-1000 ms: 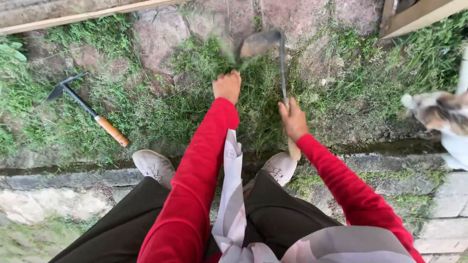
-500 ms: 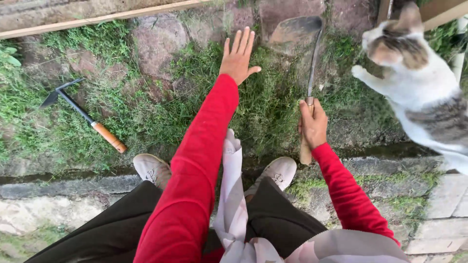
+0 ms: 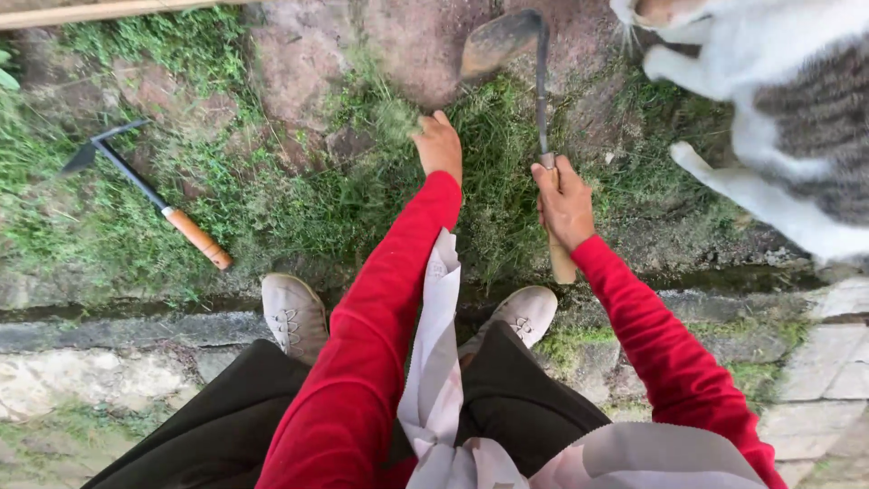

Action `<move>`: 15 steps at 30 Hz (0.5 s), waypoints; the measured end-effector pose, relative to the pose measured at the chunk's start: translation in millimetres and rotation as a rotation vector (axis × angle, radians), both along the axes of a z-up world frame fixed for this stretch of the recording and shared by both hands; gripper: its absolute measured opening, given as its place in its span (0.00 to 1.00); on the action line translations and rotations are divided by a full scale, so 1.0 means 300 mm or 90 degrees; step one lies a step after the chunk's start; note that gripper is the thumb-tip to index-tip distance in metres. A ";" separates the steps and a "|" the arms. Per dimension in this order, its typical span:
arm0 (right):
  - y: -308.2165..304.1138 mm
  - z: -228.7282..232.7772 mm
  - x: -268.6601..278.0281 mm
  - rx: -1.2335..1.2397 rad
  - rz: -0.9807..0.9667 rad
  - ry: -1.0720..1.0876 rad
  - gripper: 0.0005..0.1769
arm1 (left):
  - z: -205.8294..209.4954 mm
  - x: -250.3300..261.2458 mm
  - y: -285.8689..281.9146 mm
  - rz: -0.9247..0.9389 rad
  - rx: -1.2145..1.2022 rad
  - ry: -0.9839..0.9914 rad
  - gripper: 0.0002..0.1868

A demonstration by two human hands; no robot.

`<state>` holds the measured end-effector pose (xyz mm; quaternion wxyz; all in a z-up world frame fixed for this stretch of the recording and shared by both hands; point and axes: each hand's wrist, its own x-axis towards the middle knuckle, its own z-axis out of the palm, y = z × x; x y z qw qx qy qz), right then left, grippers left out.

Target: Weeding grass from between stone pavers using a hand hoe.

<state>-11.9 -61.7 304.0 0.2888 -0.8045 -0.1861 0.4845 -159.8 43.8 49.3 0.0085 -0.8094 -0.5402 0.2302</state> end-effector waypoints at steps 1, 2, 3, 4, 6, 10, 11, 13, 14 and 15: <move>0.008 0.015 -0.012 -0.001 0.017 0.013 0.13 | -0.062 0.003 -0.029 -0.027 0.092 0.014 0.18; 0.017 0.035 -0.021 -0.006 0.022 0.010 0.13 | -0.029 0.007 -0.033 -0.022 0.087 0.011 0.18; 0.029 0.053 -0.030 0.007 0.034 0.012 0.12 | 0.005 0.008 -0.030 -0.031 0.043 0.048 0.16; 0.041 0.074 -0.040 0.020 0.047 0.015 0.12 | 0.042 0.008 -0.027 -0.041 -0.001 0.084 0.15; 0.022 0.066 -0.065 0.023 0.051 0.017 0.11 | 0.027 -0.009 -0.057 0.034 -0.062 0.007 0.14; -0.055 -0.008 -0.082 0.008 0.081 0.000 0.10 | 0.109 -0.024 -0.026 0.044 -0.103 -0.093 0.11; -0.051 0.006 -0.074 0.010 0.082 0.000 0.10 | 0.080 -0.024 -0.032 0.046 -0.102 -0.094 0.11; -0.052 0.032 -0.064 0.011 0.105 -0.009 0.10 | 0.020 -0.027 -0.051 0.101 -0.130 -0.160 0.09; -0.065 0.017 -0.067 0.009 0.103 -0.008 0.10 | 0.038 -0.035 -0.044 0.099 -0.132 -0.159 0.09; -0.076 0.001 -0.061 0.032 0.114 -0.035 0.11 | 0.054 -0.032 -0.034 0.082 -0.139 -0.154 0.09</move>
